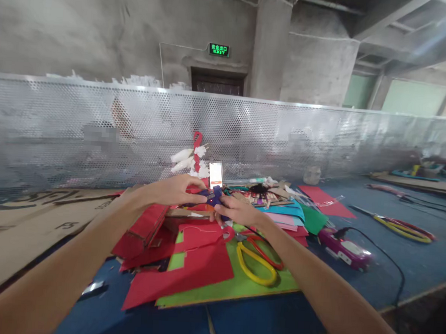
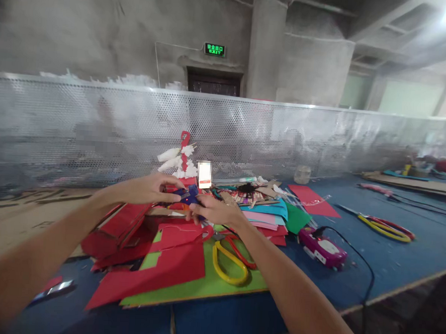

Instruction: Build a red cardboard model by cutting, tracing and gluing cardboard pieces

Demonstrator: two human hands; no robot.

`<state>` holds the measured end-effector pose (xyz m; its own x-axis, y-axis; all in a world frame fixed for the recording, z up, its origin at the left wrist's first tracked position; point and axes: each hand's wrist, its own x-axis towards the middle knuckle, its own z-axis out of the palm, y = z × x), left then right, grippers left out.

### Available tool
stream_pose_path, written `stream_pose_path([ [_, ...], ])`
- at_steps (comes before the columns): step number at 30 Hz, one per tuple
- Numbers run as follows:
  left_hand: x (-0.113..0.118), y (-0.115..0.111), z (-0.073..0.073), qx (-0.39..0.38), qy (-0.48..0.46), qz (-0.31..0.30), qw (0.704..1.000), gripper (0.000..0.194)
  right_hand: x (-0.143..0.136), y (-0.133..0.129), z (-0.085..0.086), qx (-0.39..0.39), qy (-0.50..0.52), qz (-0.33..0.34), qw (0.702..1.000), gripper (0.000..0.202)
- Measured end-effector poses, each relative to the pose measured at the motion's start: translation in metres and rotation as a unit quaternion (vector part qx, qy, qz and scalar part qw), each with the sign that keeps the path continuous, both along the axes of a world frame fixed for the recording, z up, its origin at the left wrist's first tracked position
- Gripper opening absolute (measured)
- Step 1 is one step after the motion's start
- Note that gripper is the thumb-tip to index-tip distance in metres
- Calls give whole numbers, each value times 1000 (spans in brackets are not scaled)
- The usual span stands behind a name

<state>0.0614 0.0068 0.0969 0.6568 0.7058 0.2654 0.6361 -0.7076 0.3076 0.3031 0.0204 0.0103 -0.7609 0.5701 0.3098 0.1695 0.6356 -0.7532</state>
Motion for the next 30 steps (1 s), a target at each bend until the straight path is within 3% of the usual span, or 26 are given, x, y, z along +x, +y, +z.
stream_pose_path([
  [5, 12, -4, 4, 31, 52, -20, 998, 32, 0, 5, -7, -18, 0, 23, 1000, 56],
  [9, 19, -18, 3, 107, 69, -14, 992, 26, 3, 9, -13, -13, 51, 50, 997, 55],
  [13, 18, -24, 4, 145, 74, -39, 986, 24, 8, 9, -11, 117, 53, -56, 990, 52],
  [17, 7, -12, 5, 148, 55, -96, 983, 22, 10, 1, -2, 198, 3, -162, 967, 45],
  [23, -12, 9, -4, 152, 58, -132, 978, 25, 3, -5, 1, 243, -33, -197, 949, 41],
  [30, -13, 10, -3, 126, 71, -120, 982, 25, 1, -6, 1, 236, -25, -213, 948, 39],
])
